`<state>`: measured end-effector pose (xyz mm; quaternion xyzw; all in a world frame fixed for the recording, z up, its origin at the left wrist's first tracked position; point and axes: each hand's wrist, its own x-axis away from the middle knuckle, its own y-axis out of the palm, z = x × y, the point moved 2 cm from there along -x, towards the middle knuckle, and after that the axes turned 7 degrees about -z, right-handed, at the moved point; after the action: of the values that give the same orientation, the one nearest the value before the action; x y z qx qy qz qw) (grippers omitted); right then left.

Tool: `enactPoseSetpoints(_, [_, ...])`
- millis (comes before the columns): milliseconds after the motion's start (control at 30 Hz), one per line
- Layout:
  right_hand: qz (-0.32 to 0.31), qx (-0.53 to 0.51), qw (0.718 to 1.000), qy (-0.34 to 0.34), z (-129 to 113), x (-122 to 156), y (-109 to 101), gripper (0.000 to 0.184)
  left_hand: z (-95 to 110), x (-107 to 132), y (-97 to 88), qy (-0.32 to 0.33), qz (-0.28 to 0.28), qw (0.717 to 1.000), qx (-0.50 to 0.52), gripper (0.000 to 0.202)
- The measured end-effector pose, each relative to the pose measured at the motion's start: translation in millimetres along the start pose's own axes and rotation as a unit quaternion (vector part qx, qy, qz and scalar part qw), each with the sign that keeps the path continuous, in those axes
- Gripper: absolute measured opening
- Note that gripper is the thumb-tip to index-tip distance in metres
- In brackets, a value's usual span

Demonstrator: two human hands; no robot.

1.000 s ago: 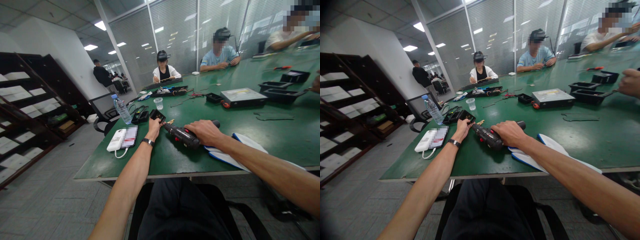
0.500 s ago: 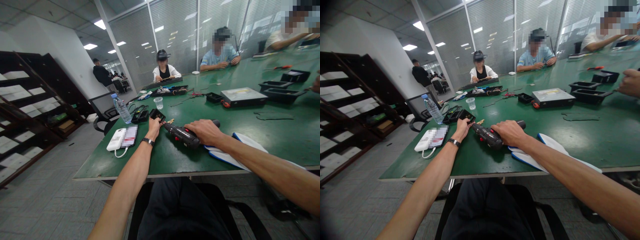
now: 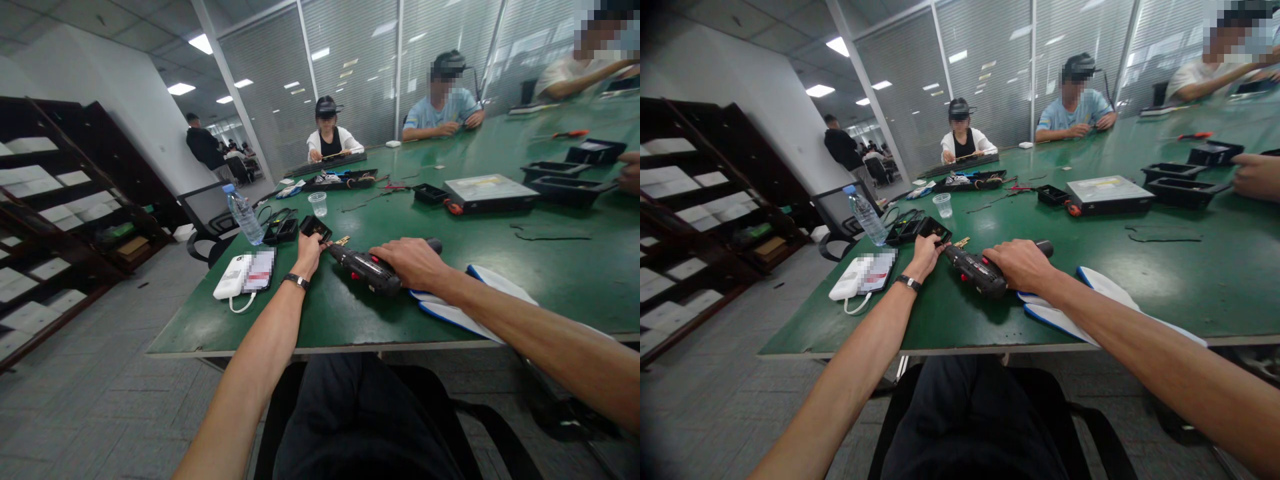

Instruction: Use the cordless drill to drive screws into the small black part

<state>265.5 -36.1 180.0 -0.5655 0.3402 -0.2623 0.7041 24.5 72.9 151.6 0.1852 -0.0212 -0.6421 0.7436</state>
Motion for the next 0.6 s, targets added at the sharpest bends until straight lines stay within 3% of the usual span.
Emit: enactPoseSetpoints(600, [-0.002, 0.002, 1.000, 0.003, 0.0, -0.4, 0.1, 0.041, 0.0, -0.3, -0.2, -0.008, -0.004, 1.000, 0.000, 0.037])
